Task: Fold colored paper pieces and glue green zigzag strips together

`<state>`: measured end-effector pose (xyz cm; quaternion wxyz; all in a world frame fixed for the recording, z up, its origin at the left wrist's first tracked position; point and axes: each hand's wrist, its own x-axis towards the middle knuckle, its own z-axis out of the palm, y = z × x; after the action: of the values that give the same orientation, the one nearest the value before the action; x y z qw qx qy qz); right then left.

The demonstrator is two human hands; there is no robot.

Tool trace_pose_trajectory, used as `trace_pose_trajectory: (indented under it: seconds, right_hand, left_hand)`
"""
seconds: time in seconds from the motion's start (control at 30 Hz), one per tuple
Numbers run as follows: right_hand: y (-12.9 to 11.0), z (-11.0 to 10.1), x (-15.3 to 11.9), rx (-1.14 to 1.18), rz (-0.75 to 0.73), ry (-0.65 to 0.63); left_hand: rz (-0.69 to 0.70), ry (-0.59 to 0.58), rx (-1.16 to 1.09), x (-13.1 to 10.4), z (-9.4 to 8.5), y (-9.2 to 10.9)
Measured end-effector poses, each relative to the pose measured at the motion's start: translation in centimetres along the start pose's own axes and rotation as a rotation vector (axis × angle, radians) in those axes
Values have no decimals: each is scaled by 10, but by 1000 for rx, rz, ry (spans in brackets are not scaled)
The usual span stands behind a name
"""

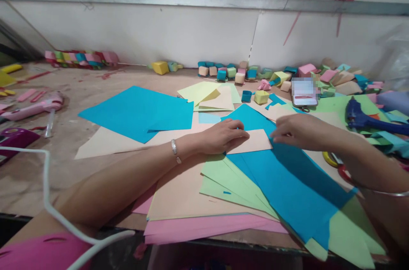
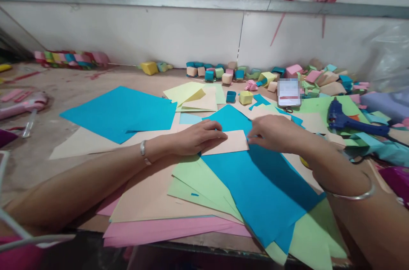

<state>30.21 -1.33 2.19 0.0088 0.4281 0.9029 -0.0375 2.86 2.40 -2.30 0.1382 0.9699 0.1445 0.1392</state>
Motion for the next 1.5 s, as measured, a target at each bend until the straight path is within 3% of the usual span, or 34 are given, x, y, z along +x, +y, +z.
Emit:
trace_pose_trajectory:
  seconds: [0.1, 0.27, 0.4, 0.63, 0.73, 0.83, 0.97, 1.17, 1.27, 1.33, 1.4, 1.43, 1.5]
  right_hand:
    - [2, 18, 13, 49, -50, 226]
    - [-1, 40, 25, 101, -59, 199]
    - [3, 44, 26, 104, -59, 226]
    - [-2, 39, 26, 94, -40, 389]
    - [-8, 32, 24, 243, -34, 470]
    - [-14, 22, 20, 437, 133, 545]
    - [-25, 13, 18, 888, 296, 527]
    - [-42, 21, 23, 1201, 369, 562]
    - [-42, 22, 20, 1240, 295, 585]
    - [-38, 18, 14, 1193, 182, 568]
    - [-33, 13, 8, 1075, 64, 462]
    - [-30, 11, 6, 977, 16, 380]
    - [-24, 10, 5, 714, -43, 344]
  left_hand:
    - [19, 183, -75, -1, 0, -4]
    - [-119, 414, -98, -4, 0, -12]
    - [-203, 444, -117, -5, 1, -11]
    - [-203, 400, -87, -7, 2, -1]
    - [-202, 515, -216, -7, 1, 0]
    - [-174, 660, -469, -7, -1, 0]
    - [-253, 747, -763, -5, -3, -2]
    - [-423, 834, -914, 0, -4, -4]
    - [-499, 895, -924, 0, -5, -7]
    - [-581, 848, -938, -2, -7, -11]
    - [-656, 720, -937, -5, -8, -16]
    - [-666, 652, -883, -5, -8, -19]
    - [-629, 582, -671, -6, -8, -25]
